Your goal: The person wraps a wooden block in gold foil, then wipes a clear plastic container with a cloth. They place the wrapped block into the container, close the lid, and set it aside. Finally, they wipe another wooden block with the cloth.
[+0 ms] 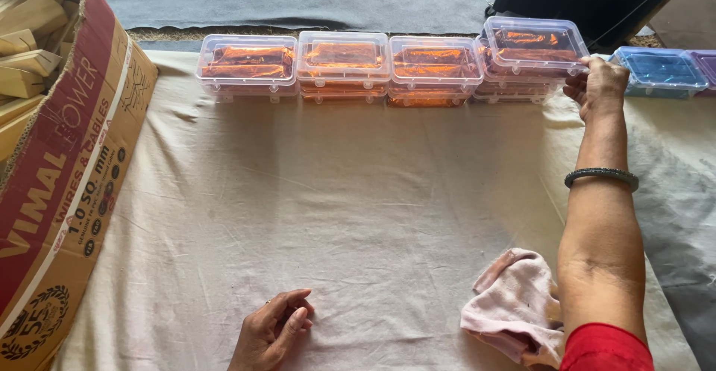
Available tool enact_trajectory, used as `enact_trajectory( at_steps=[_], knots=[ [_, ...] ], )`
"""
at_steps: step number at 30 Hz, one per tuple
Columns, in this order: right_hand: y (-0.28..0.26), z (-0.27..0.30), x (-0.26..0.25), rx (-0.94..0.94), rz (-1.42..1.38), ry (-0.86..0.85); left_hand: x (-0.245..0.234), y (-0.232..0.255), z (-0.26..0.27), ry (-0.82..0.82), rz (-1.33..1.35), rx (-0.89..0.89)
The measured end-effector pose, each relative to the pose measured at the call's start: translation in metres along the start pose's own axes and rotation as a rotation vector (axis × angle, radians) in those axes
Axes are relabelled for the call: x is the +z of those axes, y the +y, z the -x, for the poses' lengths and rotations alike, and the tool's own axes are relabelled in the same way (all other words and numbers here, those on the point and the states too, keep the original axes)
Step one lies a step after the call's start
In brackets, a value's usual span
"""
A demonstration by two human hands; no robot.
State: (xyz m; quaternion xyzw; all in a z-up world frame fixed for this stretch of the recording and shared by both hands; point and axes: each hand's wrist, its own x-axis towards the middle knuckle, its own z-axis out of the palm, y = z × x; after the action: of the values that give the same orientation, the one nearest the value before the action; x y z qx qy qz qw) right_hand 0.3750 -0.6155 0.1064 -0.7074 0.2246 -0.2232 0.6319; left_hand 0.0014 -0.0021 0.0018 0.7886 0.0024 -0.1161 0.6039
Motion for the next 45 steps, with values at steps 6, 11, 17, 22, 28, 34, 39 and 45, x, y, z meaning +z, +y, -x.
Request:
enact_trajectory(
  at_steps=[6, 11, 17, 22, 28, 34, 39, 45],
  knots=[
    [0.025, -0.009, 0.001, -0.073, 0.006, 0.051, -0.001, 0.010, 0.001, -0.002, 0.001, -0.032],
    [0.045, 0.026, -0.011, -0.112, -0.143, 0.120, 0.000, 0.030, 0.001, 0.023, 0.019, -0.012],
    [0.080, 0.142, -0.063, -0.137, 0.447, -0.432, 0.005, 0.046, 0.005, 0.067, 0.064, 0.092],
    [0.068, 0.283, -0.106, -0.264, 0.918, -0.690, 0.006, 0.060, 0.008, 0.097, -0.027, 0.133],
    [0.027, 0.460, -0.120, -0.498, 0.973, -0.532, 0.009, 0.054, 0.007, 0.144, -0.082, 0.247],
    [0.050, 0.495, -0.122, -0.600, 1.224, -0.295, 0.011, 0.049, 0.003, 0.194, -0.178, 0.339],
    [0.020, 0.481, -0.087, -0.701, 0.746, -0.291, 0.016, 0.037, -0.006, 0.220, -0.203, 0.383],
    [-0.011, 0.507, 0.006, -0.540, 0.216, -0.373, 0.014, 0.040, -0.001, 0.198, -0.218, 0.359]
  ],
)
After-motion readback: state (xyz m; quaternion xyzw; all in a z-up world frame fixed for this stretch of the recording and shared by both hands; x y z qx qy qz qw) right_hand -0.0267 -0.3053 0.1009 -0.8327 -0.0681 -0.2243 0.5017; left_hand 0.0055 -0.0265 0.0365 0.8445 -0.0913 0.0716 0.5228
